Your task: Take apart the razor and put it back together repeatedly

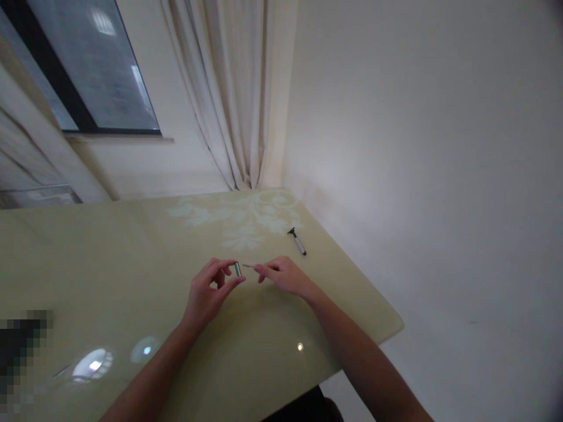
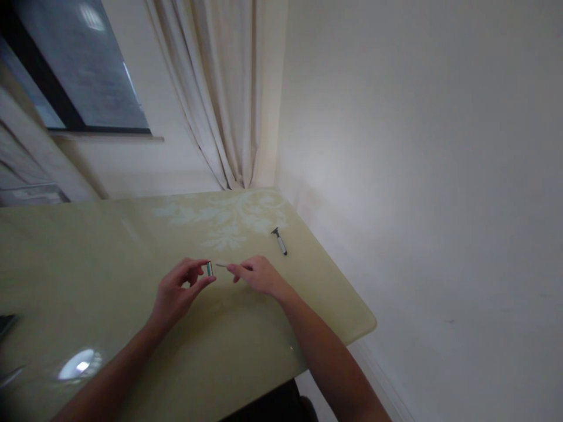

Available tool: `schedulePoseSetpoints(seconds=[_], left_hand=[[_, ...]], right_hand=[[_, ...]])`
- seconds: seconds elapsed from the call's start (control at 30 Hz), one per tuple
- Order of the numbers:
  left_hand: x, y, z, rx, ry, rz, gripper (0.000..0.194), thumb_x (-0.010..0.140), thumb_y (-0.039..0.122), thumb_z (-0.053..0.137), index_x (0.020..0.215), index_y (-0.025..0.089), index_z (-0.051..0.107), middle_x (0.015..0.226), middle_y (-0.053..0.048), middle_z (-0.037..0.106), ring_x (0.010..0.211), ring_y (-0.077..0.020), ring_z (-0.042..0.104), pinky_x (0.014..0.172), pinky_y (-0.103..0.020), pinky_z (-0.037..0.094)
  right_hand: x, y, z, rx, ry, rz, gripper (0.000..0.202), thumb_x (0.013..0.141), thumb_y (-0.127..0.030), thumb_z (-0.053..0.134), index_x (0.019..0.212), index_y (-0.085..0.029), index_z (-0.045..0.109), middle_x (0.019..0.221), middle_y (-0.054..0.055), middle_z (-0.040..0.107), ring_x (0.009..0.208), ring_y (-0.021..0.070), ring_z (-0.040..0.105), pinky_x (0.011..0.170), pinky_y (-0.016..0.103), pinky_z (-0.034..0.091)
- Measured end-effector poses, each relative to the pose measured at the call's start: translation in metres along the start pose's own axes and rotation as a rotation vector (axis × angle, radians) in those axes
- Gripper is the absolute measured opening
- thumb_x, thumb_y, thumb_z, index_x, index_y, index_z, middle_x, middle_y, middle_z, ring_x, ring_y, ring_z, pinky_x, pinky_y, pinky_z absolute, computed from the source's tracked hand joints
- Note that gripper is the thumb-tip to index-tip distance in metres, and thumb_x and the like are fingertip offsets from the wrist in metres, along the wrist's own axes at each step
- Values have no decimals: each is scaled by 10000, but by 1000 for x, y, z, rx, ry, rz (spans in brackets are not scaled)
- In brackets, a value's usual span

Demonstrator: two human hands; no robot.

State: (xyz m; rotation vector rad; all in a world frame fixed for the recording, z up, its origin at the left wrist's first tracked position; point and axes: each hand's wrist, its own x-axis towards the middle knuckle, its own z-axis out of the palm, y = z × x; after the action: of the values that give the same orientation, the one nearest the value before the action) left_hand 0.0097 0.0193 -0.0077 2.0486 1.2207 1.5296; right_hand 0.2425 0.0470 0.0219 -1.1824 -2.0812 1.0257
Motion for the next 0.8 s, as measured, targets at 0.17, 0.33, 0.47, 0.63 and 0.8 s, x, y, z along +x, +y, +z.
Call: schedulePoseSetpoints(seconds=[0.17,0.33,0.47,0.63,0.8], left_hand=[[0,3,1,4,-4,29,313,861,341,796,1136,226,700,834,31,587,590,-80,496,585,-216,451],[-1,3,1,14,-7,38,298,866,332,793,1132,227,708,825,33,596,584,-74,490,593,-212,455],[-3,1,1,-5,-13,36,308,856,348,802,1120,219,709,749,47,590,566,-78,492,560,-203,439],[-2,2,1,8,10,1,313,847,378,803,1104,217,725,652,69,536,542,-85,478,530,-195,415],[-1,3,2,-13,3,-1,330,839,392,808,1102,215,718,678,61,572,537,-84,483,525,-198,418]], right_hand=[[0,-2,1,88,-83,-27,684,966,-719,486,858,-144,840,529,-53,315,530,94,340,555,270,232],[1,0,3,55,-6,-10,695,966,-721,485,830,-138,838,529,-46,343,536,96,352,562,274,230],[2,2,3,49,-34,-17,664,976,-699,492,850,-148,839,530,-46,363,535,95,359,563,275,230],[2,2,2,45,6,-16,675,966,-707,500,841,-135,836,541,-39,389,542,99,371,563,274,238],[2,2,2,23,-23,-14,692,969,-721,477,852,-142,838,537,-40,382,548,102,376,570,273,241]])
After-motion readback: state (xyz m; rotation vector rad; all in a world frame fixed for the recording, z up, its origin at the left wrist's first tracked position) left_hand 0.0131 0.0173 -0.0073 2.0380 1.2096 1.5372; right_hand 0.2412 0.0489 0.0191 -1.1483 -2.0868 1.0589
